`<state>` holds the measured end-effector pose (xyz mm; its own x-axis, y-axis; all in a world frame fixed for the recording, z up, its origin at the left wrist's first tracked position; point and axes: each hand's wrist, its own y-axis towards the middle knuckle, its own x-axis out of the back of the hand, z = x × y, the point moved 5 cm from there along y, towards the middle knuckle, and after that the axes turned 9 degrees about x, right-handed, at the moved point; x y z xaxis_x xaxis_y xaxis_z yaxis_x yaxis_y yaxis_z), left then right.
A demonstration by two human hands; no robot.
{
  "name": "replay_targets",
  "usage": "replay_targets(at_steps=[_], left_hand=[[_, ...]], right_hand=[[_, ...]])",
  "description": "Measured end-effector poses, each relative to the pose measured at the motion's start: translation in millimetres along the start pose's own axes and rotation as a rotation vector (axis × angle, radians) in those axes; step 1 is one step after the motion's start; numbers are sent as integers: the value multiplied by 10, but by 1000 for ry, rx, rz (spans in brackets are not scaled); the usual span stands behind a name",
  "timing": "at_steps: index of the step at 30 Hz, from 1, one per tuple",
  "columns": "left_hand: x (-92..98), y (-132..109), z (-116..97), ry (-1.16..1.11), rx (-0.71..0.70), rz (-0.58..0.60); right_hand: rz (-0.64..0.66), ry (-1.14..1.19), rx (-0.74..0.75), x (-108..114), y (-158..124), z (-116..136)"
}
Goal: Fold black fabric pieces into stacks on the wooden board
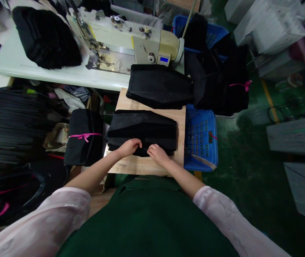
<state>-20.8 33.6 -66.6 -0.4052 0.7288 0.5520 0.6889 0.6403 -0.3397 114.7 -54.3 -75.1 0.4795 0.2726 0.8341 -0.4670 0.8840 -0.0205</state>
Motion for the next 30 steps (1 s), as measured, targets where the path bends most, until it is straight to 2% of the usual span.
replay_targets(at_steps=[2,7,11,13,15,17,20,22,26,28,30], left_hand=[[-2,-35,-70,33,-68,36],[-54,-72,-102,160,-135,36],[-49,-37,-73,227,-135,10],[30,-2,-112,246,-140,-2],[173,60,-194,251,-150,-32],[355,162,-286,261,-144,-94],[594,381,-353,335,-67,-229],[657,536,-339,441,14,-293],[614,712,-282,660,188,-408],[558,691,-280,645,241,-449],[444,614,-294,524,196,-375]], right_hand=[[22,-46,7,-10,24,-6],[-27,-47,-118,41,28,-60],[-124,-88,-76,196,-46,36],[-137,-103,6,240,-94,121],[-93,-87,60,208,-132,167],[-54,-54,33,143,-156,140],[-32,-36,-33,63,-160,49],[-14,-51,-22,42,-140,18],[43,-112,49,43,-95,16],[68,-147,103,35,-83,30],[86,-177,141,18,-78,32]])
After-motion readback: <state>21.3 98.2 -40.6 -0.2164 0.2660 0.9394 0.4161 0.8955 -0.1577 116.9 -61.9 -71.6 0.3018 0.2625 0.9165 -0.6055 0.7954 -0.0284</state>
